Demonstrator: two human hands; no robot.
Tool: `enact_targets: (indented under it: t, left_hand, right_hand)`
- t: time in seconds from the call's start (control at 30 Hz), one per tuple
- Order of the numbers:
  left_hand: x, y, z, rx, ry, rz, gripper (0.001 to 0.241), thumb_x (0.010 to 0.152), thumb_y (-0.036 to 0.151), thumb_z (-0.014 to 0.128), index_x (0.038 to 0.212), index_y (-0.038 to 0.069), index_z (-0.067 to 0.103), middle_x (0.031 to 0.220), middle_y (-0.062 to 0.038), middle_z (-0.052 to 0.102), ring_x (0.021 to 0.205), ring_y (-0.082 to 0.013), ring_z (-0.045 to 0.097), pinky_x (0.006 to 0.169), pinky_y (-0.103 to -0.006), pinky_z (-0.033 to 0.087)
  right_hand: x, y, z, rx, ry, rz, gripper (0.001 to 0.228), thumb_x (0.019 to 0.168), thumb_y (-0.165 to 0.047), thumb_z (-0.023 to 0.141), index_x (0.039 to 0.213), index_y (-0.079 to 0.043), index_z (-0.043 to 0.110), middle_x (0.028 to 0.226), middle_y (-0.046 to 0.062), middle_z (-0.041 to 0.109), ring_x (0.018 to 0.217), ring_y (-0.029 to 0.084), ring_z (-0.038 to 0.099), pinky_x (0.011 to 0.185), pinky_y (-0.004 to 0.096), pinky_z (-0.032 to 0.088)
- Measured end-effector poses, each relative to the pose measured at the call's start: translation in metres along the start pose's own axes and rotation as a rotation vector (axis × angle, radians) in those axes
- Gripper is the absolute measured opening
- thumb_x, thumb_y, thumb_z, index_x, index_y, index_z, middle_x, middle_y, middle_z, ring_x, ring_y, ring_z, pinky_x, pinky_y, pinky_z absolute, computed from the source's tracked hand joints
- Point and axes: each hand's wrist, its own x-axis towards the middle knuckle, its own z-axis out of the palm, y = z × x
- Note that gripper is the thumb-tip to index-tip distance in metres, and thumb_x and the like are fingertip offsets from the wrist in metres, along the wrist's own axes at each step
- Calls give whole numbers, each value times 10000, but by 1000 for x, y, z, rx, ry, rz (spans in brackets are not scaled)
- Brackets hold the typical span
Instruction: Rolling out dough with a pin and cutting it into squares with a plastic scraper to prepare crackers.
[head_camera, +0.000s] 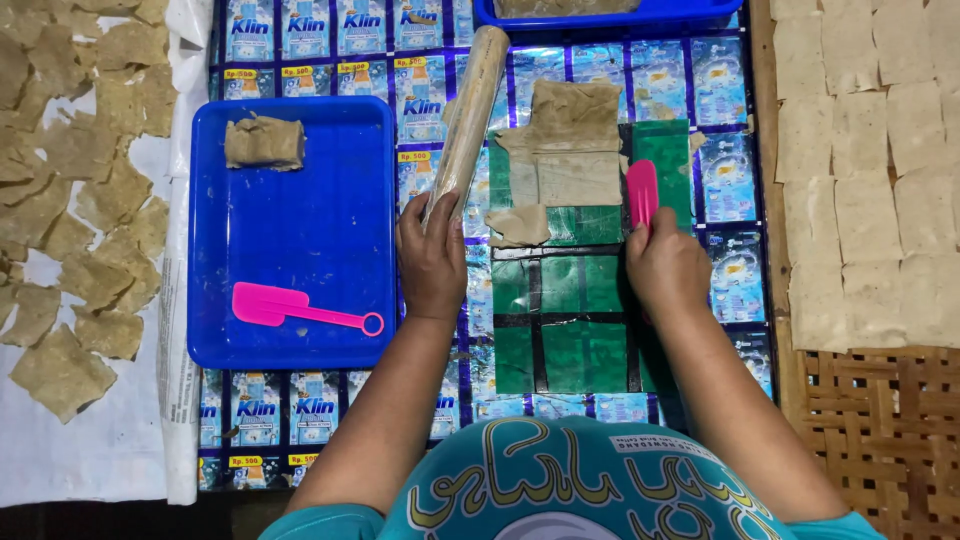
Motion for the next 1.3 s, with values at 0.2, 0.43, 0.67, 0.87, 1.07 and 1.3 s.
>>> enact_targets:
  t: [0.2,0.43,0.67,0.87,1.07,1.3]
  left_hand:
    - [3,1,-3,-44,40,67,266,1072,180,539,1299,189,677,1436,-137,509,1333,-398,530,1089,-528,459]
    - [3,6,-3,-53,52,40,244,1065,156,548,1253,175,703,1359,-120,601,1274,-359,594,1068,-504,479]
    - [19,62,-4,-70,-56,149,258,1036,148,588,1275,122,680,1386,-188,566,1347,-422,526,1116,-556,442]
    - [26,84,39,-85,-248,171,483,948,330,713,1346,83,596,1335,-197,536,1251,-407,564,1032,-565,492]
    - [36,83,117,62,-466,102,763,721,420,865,1281,74,479,1193,-133,497,1103,-372,584,910,-507,544]
    - [44,80,131,-138,-221,27,156,883,191,712,999,96,668,948,-89,547,880,-360,624,769,-451,544]
  right_hand:
    - [7,30,-14,63,115,8,294,1080,-316,502,1295,-139,594,922,282,715,905,564,693,770,658,537]
    - [-19,40,-59,-135,86,-131,322,1041,-325,623,1348,-395,686,1042,123,611,982,449,696,777,572,596]
    - [-16,33,-69,-418,24,-371,389,1028,-256,490,1296,-421,719,984,88,561,853,374,700,717,473,578]
    - [17,14,-38,-661,420,-508,300,1034,-478,512,1009,-355,785,913,27,564,727,252,659,640,392,500]
    - [42,-13,-51,-647,522,-608,298,999,-377,511,840,-372,762,890,12,532,709,262,615,617,392,406]
    - [17,-35,-124,-570,370,-507,273,960,-320,567,796,-258,776,892,9,576,726,256,661,600,393,458]
